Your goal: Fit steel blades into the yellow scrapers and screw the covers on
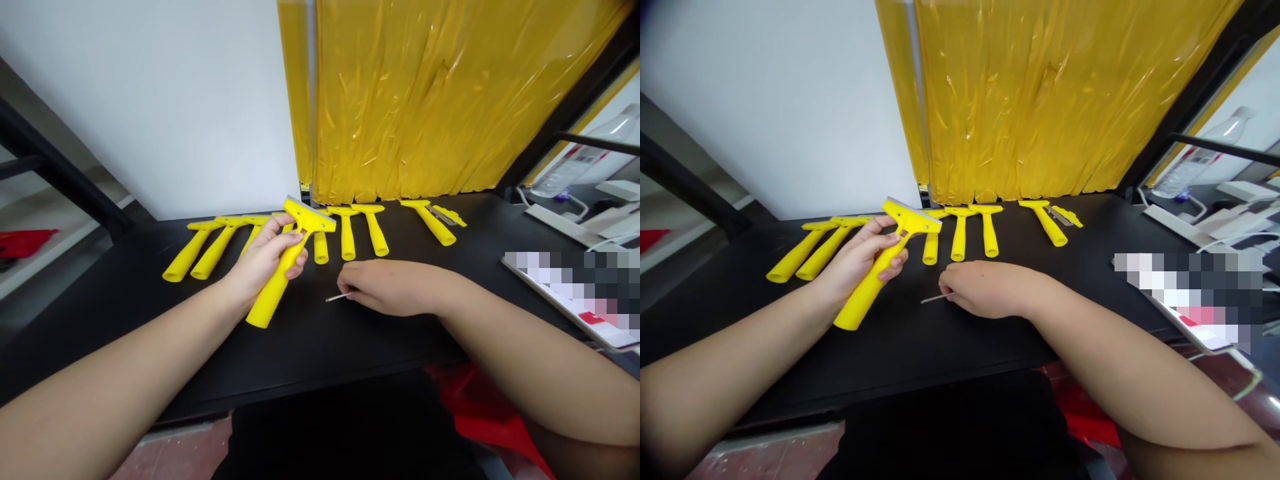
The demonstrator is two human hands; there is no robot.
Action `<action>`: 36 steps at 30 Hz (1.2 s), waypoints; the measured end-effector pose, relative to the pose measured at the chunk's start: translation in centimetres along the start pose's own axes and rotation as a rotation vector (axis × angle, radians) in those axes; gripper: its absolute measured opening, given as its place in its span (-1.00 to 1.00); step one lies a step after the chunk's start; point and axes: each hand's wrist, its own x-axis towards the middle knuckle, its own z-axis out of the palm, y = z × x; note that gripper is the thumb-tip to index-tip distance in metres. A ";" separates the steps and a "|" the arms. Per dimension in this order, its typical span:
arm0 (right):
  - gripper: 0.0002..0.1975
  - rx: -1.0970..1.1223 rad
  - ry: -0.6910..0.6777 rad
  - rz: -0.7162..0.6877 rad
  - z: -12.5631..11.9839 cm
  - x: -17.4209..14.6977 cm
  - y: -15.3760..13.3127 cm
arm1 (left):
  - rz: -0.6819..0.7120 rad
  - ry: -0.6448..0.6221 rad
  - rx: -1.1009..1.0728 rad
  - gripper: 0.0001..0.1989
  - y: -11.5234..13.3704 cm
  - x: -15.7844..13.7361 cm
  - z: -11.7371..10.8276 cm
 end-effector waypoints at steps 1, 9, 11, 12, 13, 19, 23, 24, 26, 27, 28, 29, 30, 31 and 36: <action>-0.89 0.055 0.048 -0.036 -0.3 -0.2 0.2 | -0.014 -0.017 -0.003 -0.57 -0.1 0.1 -0.1; -0.88 0.469 0.630 -0.084 -1.4 -0.3 2.2 | -0.222 -0.264 0.060 -0.57 -0.5 -0.1 -0.3; -0.91 0.480 0.653 -0.094 -1.0 0.1 2.3 | -0.256 -0.306 0.062 -0.60 -0.6 -0.4 0.0; -0.92 0.464 0.662 -0.101 -0.8 0.3 2.3 | -0.268 -0.326 0.060 -0.61 -0.6 -0.6 0.1; -0.92 0.433 0.672 -0.111 -0.7 0.5 2.3 | -0.277 -0.349 0.057 -0.61 -0.7 -0.7 0.2; -0.98 0.267 0.723 -0.230 -0.7 1.2 2.0 | -0.311 -0.470 0.095 -0.70 -0.8 -1.0 0.4; -0.99 0.345 0.693 -0.210 -0.5 1.7 2.1 | -0.287 -0.497 0.133 -0.71 -0.9 -1.1 0.5; -0.99 0.366 0.684 -0.194 -0.4 1.7 2.2 | -0.273 -0.495 0.143 -0.71 -1.0 -1.2 0.6; -0.92 0.449 0.667 -0.163 -0.3 1.8 2.2 | -0.244 -0.485 0.157 -0.69 -1.1 -1.3 0.7; -0.86 0.514 0.652 -0.150 -0.2 1.9 2.3 | -0.231 -0.477 0.159 -0.69 -1.1 -1.4 0.8; -0.80 0.587 0.630 -0.137 -0.1 1.9 2.3 | -0.218 -0.465 0.159 -0.68 -1.2 -1.5 1.0; -0.74 0.658 0.602 -0.122 -0.1 1.9 2.4 | -0.205 -0.452 0.157 -0.68 -1.2 -1.6 1.1; -0.68 0.718 0.572 -0.106 -0.1 2.0 2.4 | -0.193 -0.440 0.155 -0.68 -1.2 -1.7 1.3; -0.64 0.763 0.543 -0.090 0.0 2.0 2.5 | -0.182 -0.430 0.156 -0.68 -1.2 -1.8 1.4; -0.54 0.852 0.495 -0.002 0.1 2.3 2.7 | -0.194 -0.426 0.152 -0.70 -1.3 -1.8 1.5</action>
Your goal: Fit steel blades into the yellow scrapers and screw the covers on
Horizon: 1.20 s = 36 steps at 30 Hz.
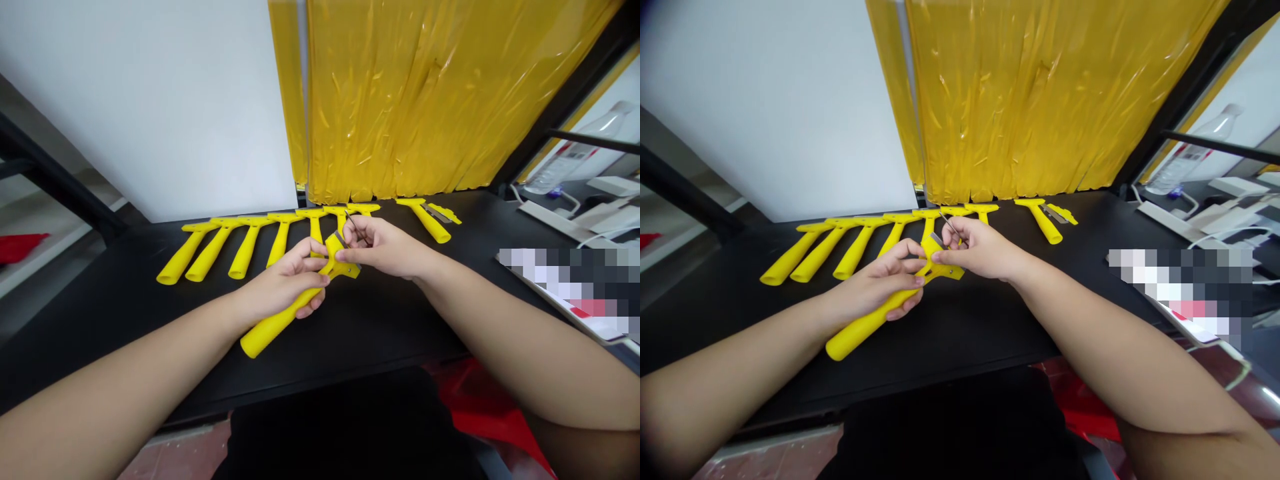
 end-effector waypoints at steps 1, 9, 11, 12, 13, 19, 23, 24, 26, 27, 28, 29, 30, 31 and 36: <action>-0.53 0.001 0.011 0.006 0.0 0.0 0.0 | -0.008 -0.005 -0.015 -0.69 0.0 0.1 -0.1; -0.78 -0.279 0.153 -0.076 -1.7 -0.4 -0.1 | -0.017 0.195 -0.195 -0.57 0.6 0.7 -1.2; -0.82 -0.413 0.148 -0.105 -2.2 -0.5 -0.1 | 0.027 0.279 -0.233 -0.55 0.7 0.9 -1.7; -0.81 -0.439 0.127 -0.104 -2.4 -0.5 0.0 | 0.046 0.310 -0.242 -0.56 0.7 1.0 -1.9; -0.80 -0.446 0.101 -0.093 -2.4 -0.6 0.0 | 0.062 0.332 -0.242 -0.56 0.7 1.0 -2.0; -0.79 -0.668 0.087 -0.092 -2.1 -1.0 -0.8 | 0.154 0.344 -0.150 -0.56 0.4 0.8 -1.5; -0.88 -0.668 0.154 -0.056 -2.1 -1.3 -1.3 | 0.178 0.338 -0.093 -0.58 0.4 0.6 -0.9; -0.86 -0.674 0.152 -0.057 -2.1 -1.4 -1.3 | 0.180 0.350 -0.083 -0.59 0.4 0.6 -0.8; -0.84 -0.701 0.128 -0.071 -2.1 -1.4 -1.2 | 0.183 0.375 -0.063 -0.59 0.4 0.6 -0.7; -0.83 -0.713 0.120 -0.079 -2.0 -1.4 -1.1 | 0.186 0.384 -0.054 -0.59 0.4 0.6 -0.7; -0.83 -0.718 0.116 -0.087 -2.0 -1.3 -1.0 | 0.190 0.390 -0.045 -0.60 0.4 0.6 -0.7; -0.83 -0.717 0.117 -0.093 -2.0 -1.3 -0.9 | 0.192 0.393 -0.037 -0.60 0.4 0.6 -0.7; -0.82 -0.713 0.120 -0.096 -1.9 -1.2 -0.8 | 0.195 0.393 -0.032 -0.60 0.4 0.6 -0.7; -0.82 -0.708 0.123 -0.097 -1.9 -1.2 -0.8 | 0.195 0.394 -0.028 -0.60 0.3 0.6 -0.7; -0.81 -0.709 0.116 -0.091 -2.0 -1.0 -0.6 | 0.210 0.400 -0.009 -0.60 0.1 0.6 -0.7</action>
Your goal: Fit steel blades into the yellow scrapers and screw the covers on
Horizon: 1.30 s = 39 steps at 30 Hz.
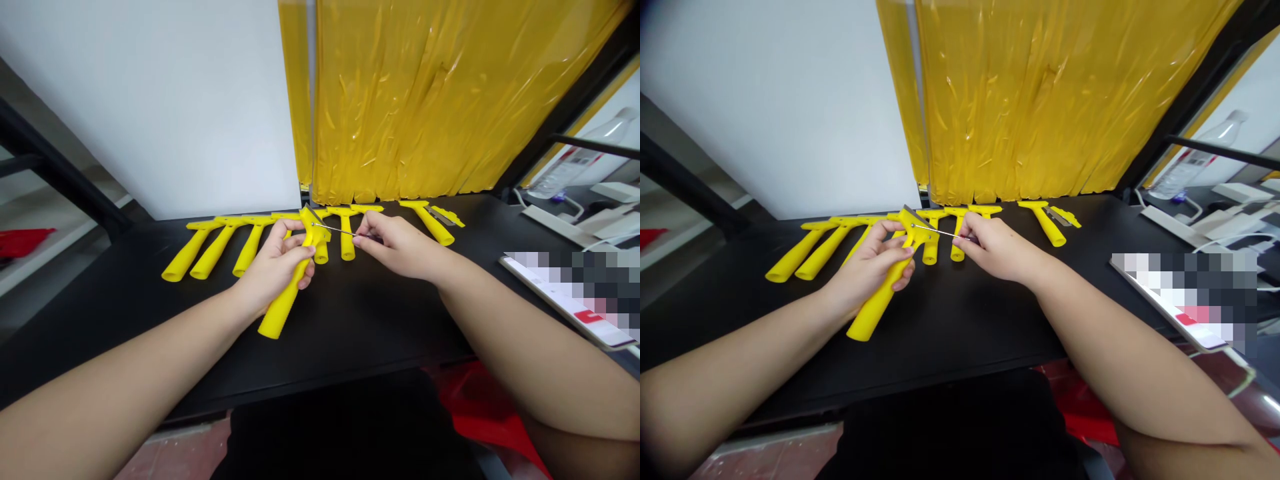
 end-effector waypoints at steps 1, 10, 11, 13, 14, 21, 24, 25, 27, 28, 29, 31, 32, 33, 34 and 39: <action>-0.81 -0.003 -0.004 0.004 0.0 0.0 0.0 | 0.005 -0.001 0.005 -0.61 0.0 0.0 0.0; -0.81 0.000 -0.004 0.010 0.1 0.0 0.0 | 0.008 0.018 0.029 -0.62 0.0 -0.1 0.1; -0.81 -0.001 -0.005 0.011 0.1 0.0 0.0 | 0.008 0.019 0.036 -0.62 0.0 -0.1 0.1; -0.81 0.000 -0.010 0.016 0.1 -0.1 -0.1 | 0.017 0.022 0.055 -0.63 0.0 0.0 0.2; -0.81 0.000 -0.012 0.020 0.1 -0.1 -0.1 | 0.026 0.024 0.069 -0.64 -0.1 0.0 0.2; -0.82 0.048 0.038 0.078 0.2 -0.2 -0.5 | 0.149 0.060 0.245 -0.70 -0.6 0.0 -0.1; -0.88 0.074 0.040 0.050 0.2 -0.3 -0.6 | 0.172 0.090 0.304 -0.70 -0.7 0.0 -0.3; -0.90 0.071 0.049 0.019 0.2 -0.3 -0.6 | 0.172 0.097 0.310 -0.70 -0.7 0.0 -0.3; -0.91 0.042 0.097 -0.072 0.1 -0.2 -0.6 | 0.166 0.107 0.308 -0.70 -0.6 0.0 -0.3; -0.89 0.022 0.129 -0.120 0.1 -0.1 -0.6 | 0.162 0.110 0.304 -0.70 -0.6 0.0 -0.3; -0.87 0.002 0.164 -0.163 0.1 -0.1 -0.6 | 0.157 0.112 0.299 -0.70 -0.5 0.0 -0.2; -0.86 -0.021 0.226 -0.210 0.2 0.0 -0.5 | 0.146 0.114 0.286 -0.69 -0.5 0.0 -0.2; -0.86 -0.020 0.248 -0.207 0.3 0.0 -0.4 | 0.142 0.117 0.278 -0.69 -0.4 0.0 -0.2; -0.88 -0.009 0.262 -0.186 0.3 0.0 -0.4 | 0.140 0.121 0.270 -0.68 -0.4 0.0 -0.2; -0.91 0.012 0.271 -0.153 0.3 0.0 -0.4 | 0.140 0.126 0.265 -0.67 -0.4 0.0 -0.2; -0.76 0.063 0.231 0.019 0.4 0.1 -0.9 | 0.154 0.136 0.285 -0.66 -0.3 -0.1 -0.1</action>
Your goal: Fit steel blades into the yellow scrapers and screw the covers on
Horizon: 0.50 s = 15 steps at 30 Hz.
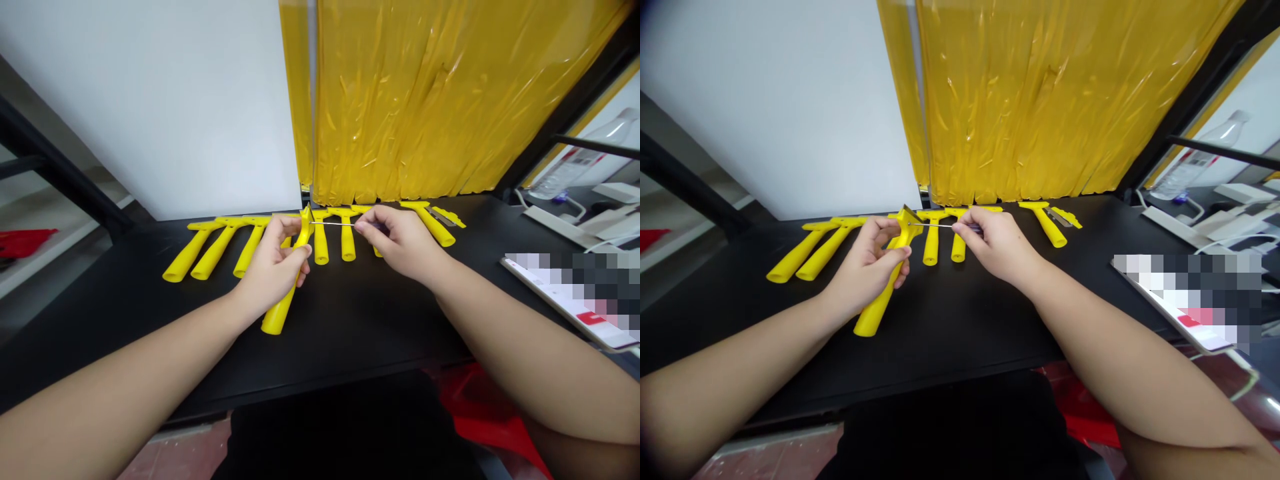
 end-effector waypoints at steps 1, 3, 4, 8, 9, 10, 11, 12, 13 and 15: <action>-0.69 -0.001 -0.022 0.015 0.1 0.0 -0.1 | 0.004 0.001 0.007 -0.66 0.0 0.0 0.0; -0.61 0.026 -0.072 0.039 0.3 0.0 -0.1 | 0.010 0.005 0.021 -0.65 0.1 0.0 0.0; -0.65 0.054 -0.097 0.047 0.4 -0.1 0.0 | 0.014 0.009 0.024 -0.65 0.1 0.0 0.0; -0.80 0.130 -0.129 0.014 0.8 -0.3 0.6 | 0.027 0.012 0.010 -0.66 0.2 0.1 -0.2; -0.80 0.125 -0.110 0.011 0.8 -0.3 0.8 | 0.028 0.012 0.007 -0.67 0.2 0.1 -0.2; -0.82 0.112 -0.087 0.017 0.8 -0.2 0.9 | 0.029 0.014 0.006 -0.67 0.2 0.1 -0.2; -0.84 0.093 -0.068 0.029 0.8 0.0 1.0 | 0.032 0.017 0.008 -0.67 0.2 0.1 -0.2; -0.83 0.075 -0.061 0.044 0.7 0.1 1.0 | 0.035 0.020 0.012 -0.68 0.2 0.1 -0.1; -0.77 0.062 -0.069 0.057 0.6 0.2 1.1 | 0.038 0.021 0.018 -0.68 0.2 0.0 -0.1; -0.61 0.056 -0.110 0.076 0.6 0.5 1.2 | 0.040 0.018 0.028 -0.68 0.2 0.0 -0.1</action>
